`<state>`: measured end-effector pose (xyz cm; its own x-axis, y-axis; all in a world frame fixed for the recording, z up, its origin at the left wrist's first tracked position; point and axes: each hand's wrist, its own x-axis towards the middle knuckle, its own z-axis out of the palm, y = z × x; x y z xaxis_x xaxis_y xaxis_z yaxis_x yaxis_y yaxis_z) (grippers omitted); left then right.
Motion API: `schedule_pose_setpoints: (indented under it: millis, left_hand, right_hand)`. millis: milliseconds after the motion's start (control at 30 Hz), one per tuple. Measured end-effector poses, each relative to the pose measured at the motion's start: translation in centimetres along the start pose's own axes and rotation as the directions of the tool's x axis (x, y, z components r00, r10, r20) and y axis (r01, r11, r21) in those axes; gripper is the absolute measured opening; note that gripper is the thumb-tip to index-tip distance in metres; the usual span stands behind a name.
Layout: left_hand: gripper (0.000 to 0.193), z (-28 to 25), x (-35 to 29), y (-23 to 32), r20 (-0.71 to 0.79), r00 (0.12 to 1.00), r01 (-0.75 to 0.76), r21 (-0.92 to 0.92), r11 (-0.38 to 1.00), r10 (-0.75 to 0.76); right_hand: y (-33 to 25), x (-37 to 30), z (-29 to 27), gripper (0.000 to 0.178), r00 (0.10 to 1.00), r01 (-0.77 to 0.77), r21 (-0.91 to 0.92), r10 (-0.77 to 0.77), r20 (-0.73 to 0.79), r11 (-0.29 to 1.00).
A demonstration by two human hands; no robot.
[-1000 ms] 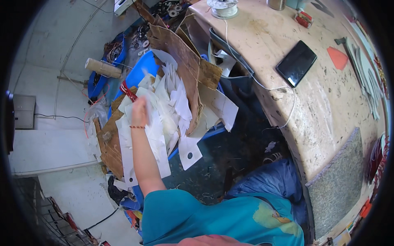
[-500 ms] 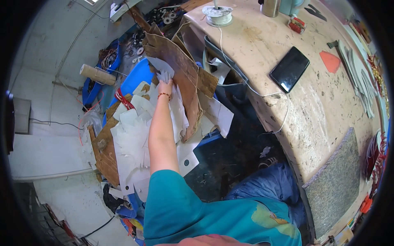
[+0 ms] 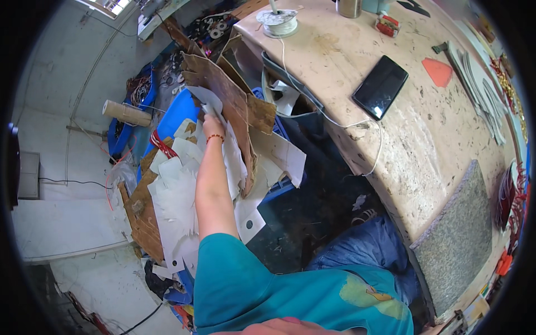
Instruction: The person applies adhesive to shoe upper pieces, transfers triangular liners from a box to the workbench, peels the backing from shoe lining pieces, and attaches the lining pieces and triangular liners onto the shoe uppers.
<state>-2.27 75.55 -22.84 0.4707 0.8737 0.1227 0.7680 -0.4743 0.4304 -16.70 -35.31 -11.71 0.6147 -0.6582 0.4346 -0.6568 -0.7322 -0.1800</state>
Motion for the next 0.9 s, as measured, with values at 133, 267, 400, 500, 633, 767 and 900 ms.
schedule_pose_setpoints:
  millis: [133, 267, 400, 500, 633, 767, 900]
  left_hand:
    - [0.023, -1.4, -0.7, -3.8, -0.315, 0.939, 0.085, -0.171, 0.982, -0.136]
    - [0.031, -5.6, -3.8, -2.2, -0.486, 0.855, -0.08, -0.473, 0.877, -0.184]
    - [0.032, -7.8, -3.1, -5.7, -0.558, 0.806, -0.209, -0.579, 0.788, -0.196]
    - [0.034, -11.2, -5.0, 0.3, -0.584, 0.802, -0.255, -0.521, 0.815, -0.123]
    - [0.035, -15.0, -4.9, 4.6, -0.643, 0.762, -0.352, -0.508, 0.786, -0.074]
    - [0.036, -18.6, -6.1, 9.5, -0.679, 0.734, -0.383, -0.385, 0.84, 0.024]
    - [0.032, -19.4, -7.7, 14.8, -0.863, 0.353, -0.781, -0.059, 0.622, 0.361]
  right_hand:
    - [0.3, 0.2, 0.7, 0.051, 1.0, -0.016, 0.006, 0.016, 0.004, 1.0]
    - [2.2, -1.0, 0.0, 0.051, 0.998, -0.063, -0.018, 0.063, -0.007, 0.998]
    - [2.4, -0.1, 1.1, 0.051, 0.998, -0.066, 0.002, 0.066, 0.002, 0.998]
    - [3.9, -1.4, 0.6, 0.051, 0.993, -0.12, 0.0, 0.12, -0.02, 0.993]
    - [5.8, -2.3, 0.2, 0.052, 0.978, -0.197, 0.022, 0.198, -0.061, 0.98]
    - [9.6, -4.4, -0.5, 0.052, 0.882, -0.423, 0.123, 0.439, -0.173, 0.898]
    - [12.5, -3.9, 0.7, 0.052, 0.625, -0.666, 0.333, 0.743, -0.239, 0.668]
